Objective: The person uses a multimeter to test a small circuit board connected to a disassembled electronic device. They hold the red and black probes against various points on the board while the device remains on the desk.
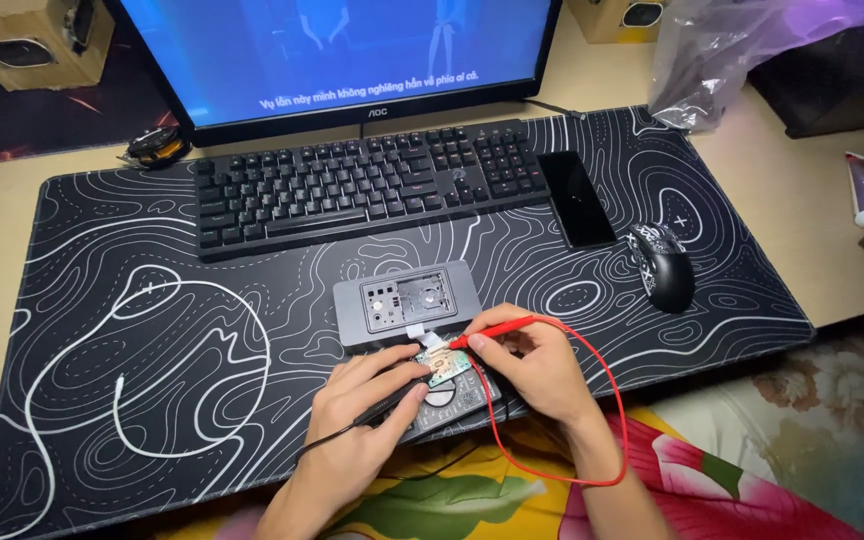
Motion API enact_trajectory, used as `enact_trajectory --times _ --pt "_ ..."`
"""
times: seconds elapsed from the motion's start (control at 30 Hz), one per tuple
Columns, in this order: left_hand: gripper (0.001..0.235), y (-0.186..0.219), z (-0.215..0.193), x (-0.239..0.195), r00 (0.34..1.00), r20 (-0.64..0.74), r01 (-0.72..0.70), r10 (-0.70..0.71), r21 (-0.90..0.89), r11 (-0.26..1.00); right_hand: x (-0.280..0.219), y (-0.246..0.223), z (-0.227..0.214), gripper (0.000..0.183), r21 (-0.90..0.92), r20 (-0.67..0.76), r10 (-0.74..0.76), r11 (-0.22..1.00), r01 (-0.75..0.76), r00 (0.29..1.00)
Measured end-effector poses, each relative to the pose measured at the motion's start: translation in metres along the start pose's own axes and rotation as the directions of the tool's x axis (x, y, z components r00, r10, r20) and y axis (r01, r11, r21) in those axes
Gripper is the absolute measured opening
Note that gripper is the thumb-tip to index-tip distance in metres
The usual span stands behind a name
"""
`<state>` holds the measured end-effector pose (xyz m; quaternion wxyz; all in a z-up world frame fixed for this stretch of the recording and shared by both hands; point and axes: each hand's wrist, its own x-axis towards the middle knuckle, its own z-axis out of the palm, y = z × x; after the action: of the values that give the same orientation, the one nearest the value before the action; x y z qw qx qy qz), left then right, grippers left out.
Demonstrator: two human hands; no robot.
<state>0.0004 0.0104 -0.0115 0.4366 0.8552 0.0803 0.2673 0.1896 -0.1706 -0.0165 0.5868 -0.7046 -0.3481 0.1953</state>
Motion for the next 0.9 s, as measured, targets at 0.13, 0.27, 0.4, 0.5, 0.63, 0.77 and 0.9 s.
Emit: enact_trajectory --times 0.13,0.27,0.4,0.5,0.63,0.77,0.9 --pt "0.019 -0.0005 0.0000 0.0001 1.000 -0.001 -0.007 0.007 -0.002 1.000 0.0000 0.0030 -0.0005 0.014 -0.006 0.040 0.035 0.999 -0.035 0.999" --pt "0.019 -0.0002 -0.0003 0.0003 1.000 -0.006 -0.029 0.030 0.006 1.000 -0.0001 -0.0006 0.0000 0.013 0.008 0.028 0.071 0.997 -0.072 0.997" --pt "0.019 -0.0008 0.0006 -0.0003 1.000 -0.005 -0.020 0.020 0.004 1.000 -0.0016 0.0039 0.0000 0.011 0.031 -0.004 0.022 0.999 -0.022 1.000" --pt "0.019 -0.0019 0.0004 0.0000 0.999 -0.010 -0.038 0.038 0.006 0.999 -0.0006 -0.0004 0.0007 0.013 0.007 0.034 0.060 0.998 -0.060 0.998" --pt "0.017 -0.0010 0.0009 0.0005 0.999 -0.017 -0.046 0.046 0.013 0.999 -0.0009 0.0017 -0.0001 0.012 0.011 0.034 0.045 0.999 -0.046 0.998" --pt "0.017 -0.0016 0.0013 -0.0001 0.999 -0.018 -0.047 0.048 0.019 0.999 -0.0003 0.0031 -0.0006 0.011 0.025 0.011 0.000 1.000 0.000 1.000" --pt "0.018 -0.0016 0.0013 -0.0006 0.999 -0.015 -0.038 0.038 0.010 0.999 -0.0012 -0.0006 0.0003 0.013 0.009 0.048 0.069 0.998 -0.069 0.996"
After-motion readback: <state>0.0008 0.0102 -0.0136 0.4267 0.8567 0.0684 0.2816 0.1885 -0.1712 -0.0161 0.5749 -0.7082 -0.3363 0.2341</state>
